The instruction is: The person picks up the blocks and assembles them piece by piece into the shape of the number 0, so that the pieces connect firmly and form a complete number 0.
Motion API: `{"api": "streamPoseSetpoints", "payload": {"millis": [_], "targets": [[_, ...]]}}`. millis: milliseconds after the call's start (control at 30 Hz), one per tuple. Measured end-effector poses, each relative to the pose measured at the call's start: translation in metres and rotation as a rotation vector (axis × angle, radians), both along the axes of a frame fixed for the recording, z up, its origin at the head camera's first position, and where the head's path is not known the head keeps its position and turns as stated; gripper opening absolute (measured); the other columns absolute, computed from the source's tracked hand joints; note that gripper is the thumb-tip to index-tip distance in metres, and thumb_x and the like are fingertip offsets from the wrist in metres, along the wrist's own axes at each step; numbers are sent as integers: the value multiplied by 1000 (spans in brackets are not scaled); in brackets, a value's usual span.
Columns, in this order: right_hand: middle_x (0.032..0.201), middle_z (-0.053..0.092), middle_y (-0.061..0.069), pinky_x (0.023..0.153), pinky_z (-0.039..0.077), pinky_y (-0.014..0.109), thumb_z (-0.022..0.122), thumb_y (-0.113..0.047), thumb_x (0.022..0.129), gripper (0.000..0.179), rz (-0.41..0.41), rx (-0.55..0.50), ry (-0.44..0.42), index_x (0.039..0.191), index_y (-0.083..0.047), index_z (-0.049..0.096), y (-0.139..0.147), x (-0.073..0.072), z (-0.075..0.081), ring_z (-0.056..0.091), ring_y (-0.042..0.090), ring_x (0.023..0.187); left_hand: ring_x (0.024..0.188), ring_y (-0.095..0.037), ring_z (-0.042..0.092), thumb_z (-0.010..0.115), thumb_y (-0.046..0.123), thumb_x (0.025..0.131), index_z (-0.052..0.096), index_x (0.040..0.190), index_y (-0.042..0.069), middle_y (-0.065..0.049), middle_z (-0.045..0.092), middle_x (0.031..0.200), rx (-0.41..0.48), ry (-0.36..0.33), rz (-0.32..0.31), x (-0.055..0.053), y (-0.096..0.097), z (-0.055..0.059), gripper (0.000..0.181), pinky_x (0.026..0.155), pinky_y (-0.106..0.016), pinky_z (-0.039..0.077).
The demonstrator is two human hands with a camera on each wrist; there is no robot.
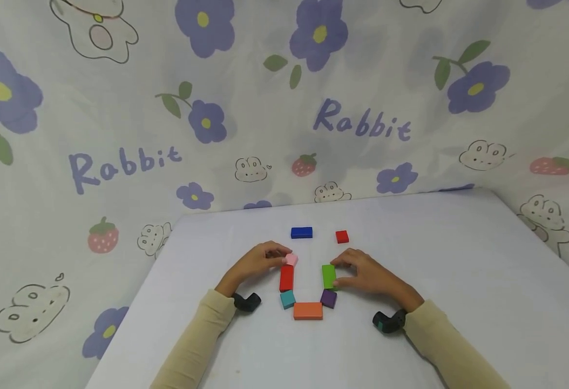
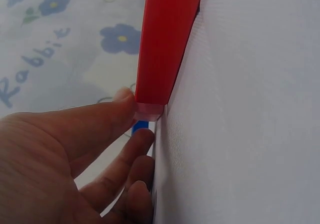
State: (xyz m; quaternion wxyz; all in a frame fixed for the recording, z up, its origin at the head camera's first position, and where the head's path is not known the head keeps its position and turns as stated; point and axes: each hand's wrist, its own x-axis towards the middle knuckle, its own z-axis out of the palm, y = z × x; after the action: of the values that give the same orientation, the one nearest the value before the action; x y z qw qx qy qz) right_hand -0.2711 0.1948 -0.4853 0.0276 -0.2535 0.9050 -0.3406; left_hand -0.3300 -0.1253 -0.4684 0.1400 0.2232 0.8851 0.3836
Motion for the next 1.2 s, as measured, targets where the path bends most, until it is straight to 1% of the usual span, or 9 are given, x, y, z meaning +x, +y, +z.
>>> {"api": "streamPoseSetpoints", "payload": {"millis": [100,233,333,433,533,633,733,967,1200], "targets": [[111,56,-17,93,47,37,67,-60,72,53,6,-1,6,117,-32,59,1,-1,0,50,5,106,95,-13,54,63,35,87,65,113,31,10,61,103,0,0,2,-1,1,1,26,81,-29,47],[111,56,-16,93,46,38,68,-58,72,52,11,-11,5,117,-32,59,1,0,1,50,6,106,96,-13,55,60,35,89,63,116,28,7,62,106,-13,35,7,-1,1,3,28,83,-31,47],[111,56,-16,93,46,37,69,-57,72,51,7,-18,1,116,-32,59,1,-1,0,49,5,105,100,-12,55,58,37,90,62,118,27,7,62,109,-31,52,27,2,0,3,29,87,-32,47],[110,56,-16,92,46,36,69,-57,72,52,13,-26,-4,116,-33,59,-2,-1,-1,49,5,104,103,-12,55,58,38,90,61,119,27,8,61,111,-36,67,41,11,-3,2,31,90,-33,48],[111,55,-17,92,46,35,67,-59,73,52,30,-18,-7,117,-32,59,-4,-2,-3,49,6,104,108,-12,54,60,37,89,58,123,25,6,59,116,-35,93,40,24,-8,1,36,93,-35,48],[112,55,-17,92,47,36,67,-59,73,53,33,-7,-3,117,-32,59,-4,-1,-3,49,6,105,113,-15,51,62,39,88,54,128,24,3,55,122,-21,99,16,37,-10,-1,43,96,-37,46],[110,56,-17,93,46,39,68,-58,72,52,14,-12,9,116,-31,60,0,0,-1,50,6,107,118,-15,48,63,44,85,50,131,26,3,51,127,-21,98,2,44,-10,-3,51,99,-39,44],[112,56,-16,92,47,36,67,-58,73,53,16,-15,22,117,-30,60,2,0,-1,49,6,106,125,-16,39,64,46,83,51,129,32,8,48,132,-45,121,4,48,-6,-6,50,100,-45,41],[112,55,-17,90,48,33,67,-58,73,52,11,-8,21,117,-31,59,1,1,-1,49,6,104,127,-19,37,66,45,82,51,129,31,6,49,132,-52,124,10,52,-6,-5,52,101,-50,40]]}}
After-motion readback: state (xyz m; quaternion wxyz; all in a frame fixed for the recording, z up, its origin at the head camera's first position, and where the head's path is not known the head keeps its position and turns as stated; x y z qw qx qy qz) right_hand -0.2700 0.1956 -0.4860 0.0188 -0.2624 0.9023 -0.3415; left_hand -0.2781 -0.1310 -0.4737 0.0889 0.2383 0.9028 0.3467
